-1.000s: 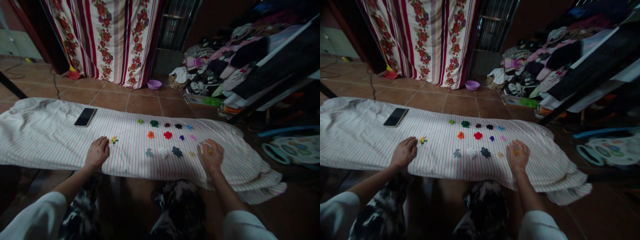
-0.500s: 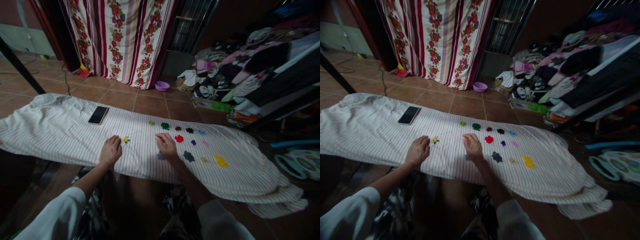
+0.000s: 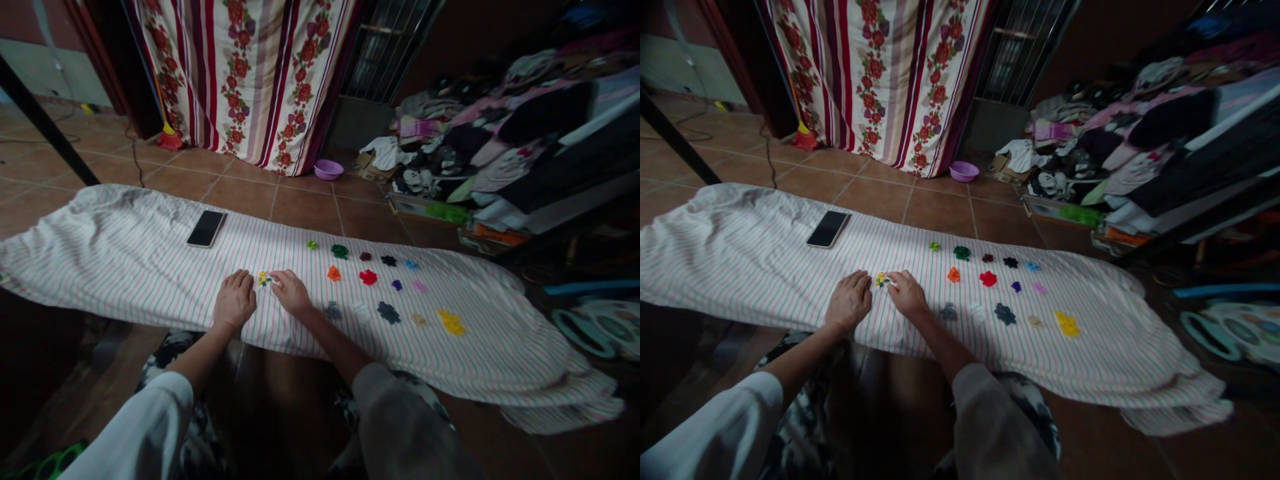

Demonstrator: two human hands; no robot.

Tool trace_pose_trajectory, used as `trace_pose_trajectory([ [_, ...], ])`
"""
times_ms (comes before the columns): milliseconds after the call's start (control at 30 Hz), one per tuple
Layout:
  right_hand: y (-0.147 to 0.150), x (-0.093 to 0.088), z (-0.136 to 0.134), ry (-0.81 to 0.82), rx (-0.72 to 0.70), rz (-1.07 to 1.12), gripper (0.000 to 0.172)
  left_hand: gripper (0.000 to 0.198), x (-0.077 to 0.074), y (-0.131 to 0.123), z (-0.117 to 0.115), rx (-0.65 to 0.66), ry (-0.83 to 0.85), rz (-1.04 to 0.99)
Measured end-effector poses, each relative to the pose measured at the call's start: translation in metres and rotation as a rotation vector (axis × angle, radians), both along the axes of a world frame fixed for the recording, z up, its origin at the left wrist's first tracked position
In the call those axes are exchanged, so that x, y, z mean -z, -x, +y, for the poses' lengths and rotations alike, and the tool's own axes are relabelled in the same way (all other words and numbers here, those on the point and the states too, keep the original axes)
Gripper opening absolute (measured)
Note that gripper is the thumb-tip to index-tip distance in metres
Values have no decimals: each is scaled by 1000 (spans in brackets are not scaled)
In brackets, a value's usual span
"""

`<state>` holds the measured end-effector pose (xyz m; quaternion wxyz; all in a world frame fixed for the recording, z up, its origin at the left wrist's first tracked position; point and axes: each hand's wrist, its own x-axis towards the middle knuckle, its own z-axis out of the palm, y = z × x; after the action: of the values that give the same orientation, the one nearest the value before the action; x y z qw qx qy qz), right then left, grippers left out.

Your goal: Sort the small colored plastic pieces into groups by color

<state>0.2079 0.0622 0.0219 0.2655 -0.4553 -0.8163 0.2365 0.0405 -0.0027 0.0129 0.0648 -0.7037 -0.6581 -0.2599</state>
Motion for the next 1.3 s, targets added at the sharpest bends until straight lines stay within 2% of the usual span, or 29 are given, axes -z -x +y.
trace_pose_trajectory([
  [133,12,-2,-1,24,76,-88,21,29,1,1,0,-1,-9,7],
  [333,12,1,-4,11,118,-90,13,30,2,1,0,-5,-29,38],
  [567,10,4,-13,-48,184,12,10,29,3,1,0,2,-51,65],
  [1033,9,10,-9,47,247,179,7,28,6,2,0,5,-95,75],
  [1300,-7,-4,8,53,226,351,14,30,4,1,-1,4,-83,61],
])
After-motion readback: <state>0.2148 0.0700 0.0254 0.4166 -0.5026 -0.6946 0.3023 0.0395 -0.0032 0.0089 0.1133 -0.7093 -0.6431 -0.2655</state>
